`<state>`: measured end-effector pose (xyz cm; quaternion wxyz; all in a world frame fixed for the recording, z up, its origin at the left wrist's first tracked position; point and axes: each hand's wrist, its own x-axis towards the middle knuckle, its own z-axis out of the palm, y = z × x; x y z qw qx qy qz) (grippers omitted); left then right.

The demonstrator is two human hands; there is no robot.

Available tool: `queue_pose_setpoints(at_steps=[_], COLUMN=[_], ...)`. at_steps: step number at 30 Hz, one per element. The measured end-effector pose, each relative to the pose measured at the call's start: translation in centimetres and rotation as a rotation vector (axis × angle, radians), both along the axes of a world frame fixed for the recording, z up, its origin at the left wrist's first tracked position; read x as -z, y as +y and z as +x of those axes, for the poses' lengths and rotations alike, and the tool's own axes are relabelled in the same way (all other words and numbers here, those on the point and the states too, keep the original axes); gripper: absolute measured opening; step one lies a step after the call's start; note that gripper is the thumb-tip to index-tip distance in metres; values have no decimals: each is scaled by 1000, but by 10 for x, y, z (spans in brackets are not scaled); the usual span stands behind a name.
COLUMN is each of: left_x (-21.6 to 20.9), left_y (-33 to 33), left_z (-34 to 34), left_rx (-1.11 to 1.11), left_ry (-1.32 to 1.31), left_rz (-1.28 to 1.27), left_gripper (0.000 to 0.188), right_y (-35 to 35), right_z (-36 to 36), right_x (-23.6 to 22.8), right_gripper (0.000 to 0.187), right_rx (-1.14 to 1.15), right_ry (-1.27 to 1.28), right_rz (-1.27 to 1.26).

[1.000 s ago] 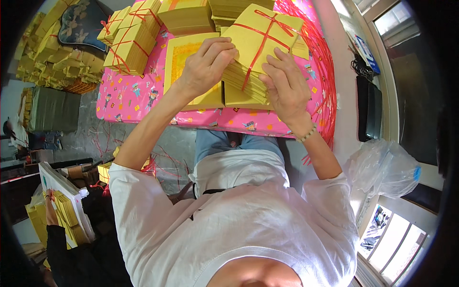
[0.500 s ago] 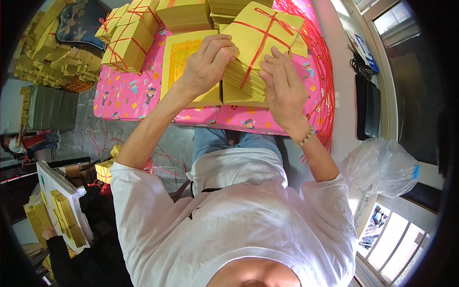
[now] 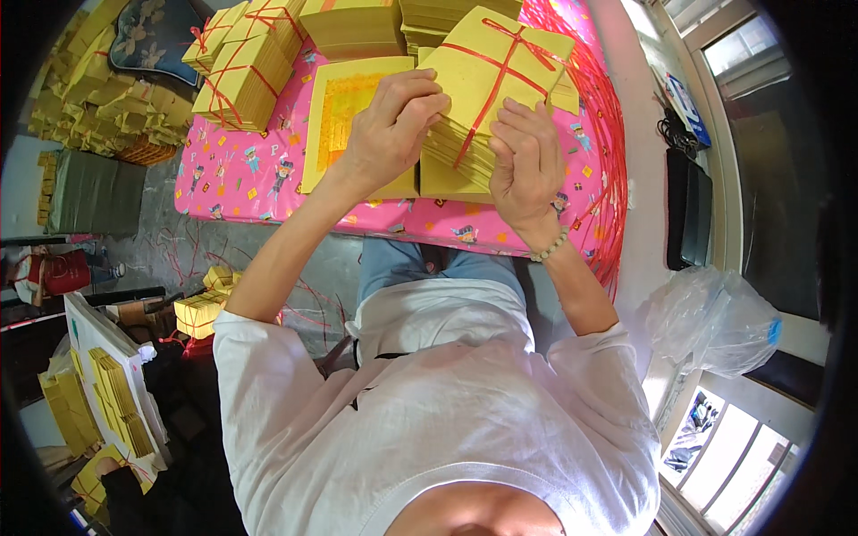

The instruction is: Bundling stacks of yellow paper and tying them with red plastic ribbons.

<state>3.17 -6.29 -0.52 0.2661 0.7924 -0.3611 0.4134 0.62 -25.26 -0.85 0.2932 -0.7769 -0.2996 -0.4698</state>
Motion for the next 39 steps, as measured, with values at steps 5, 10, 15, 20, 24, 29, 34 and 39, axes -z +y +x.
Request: queue_pose_setpoints(at_steps=[5,10,15,20,24,29,34,39], left_x=[-15,-19,-18,-13,-14,-14,-9,-13], left_y=[-3,-6,-12,-11,-12,-13,-11,-18], left_z=[-8,-5,-9,-9,-13,-11,-10,-17], left_rx=[3,-18,-33,-54,-73,-66,-53,-96], left_ry=[159,205,228,183,207,173,175,231], left_rz=[-78,-17,-24,-10,10,-27,-42,-114], left_gripper=[30,46,42,41,42,44,45,47], right_y=[-2,-2,-4,-5,-5,-6,-8,-7], right_z=[-1,-4,-7,-10,-12,-15,-11,-14], right_x=[-4,-3,-1,-3,-4,-4,1,-1], right_gripper=[11,10,10,10,10,11,11,11], right_rx=[15,10,0,-7,-25,-22,-46,-43], right_ry=[33,82,93,114,136,136,134,152], right_rz=[-5,80,107,100,123,120,92,125])
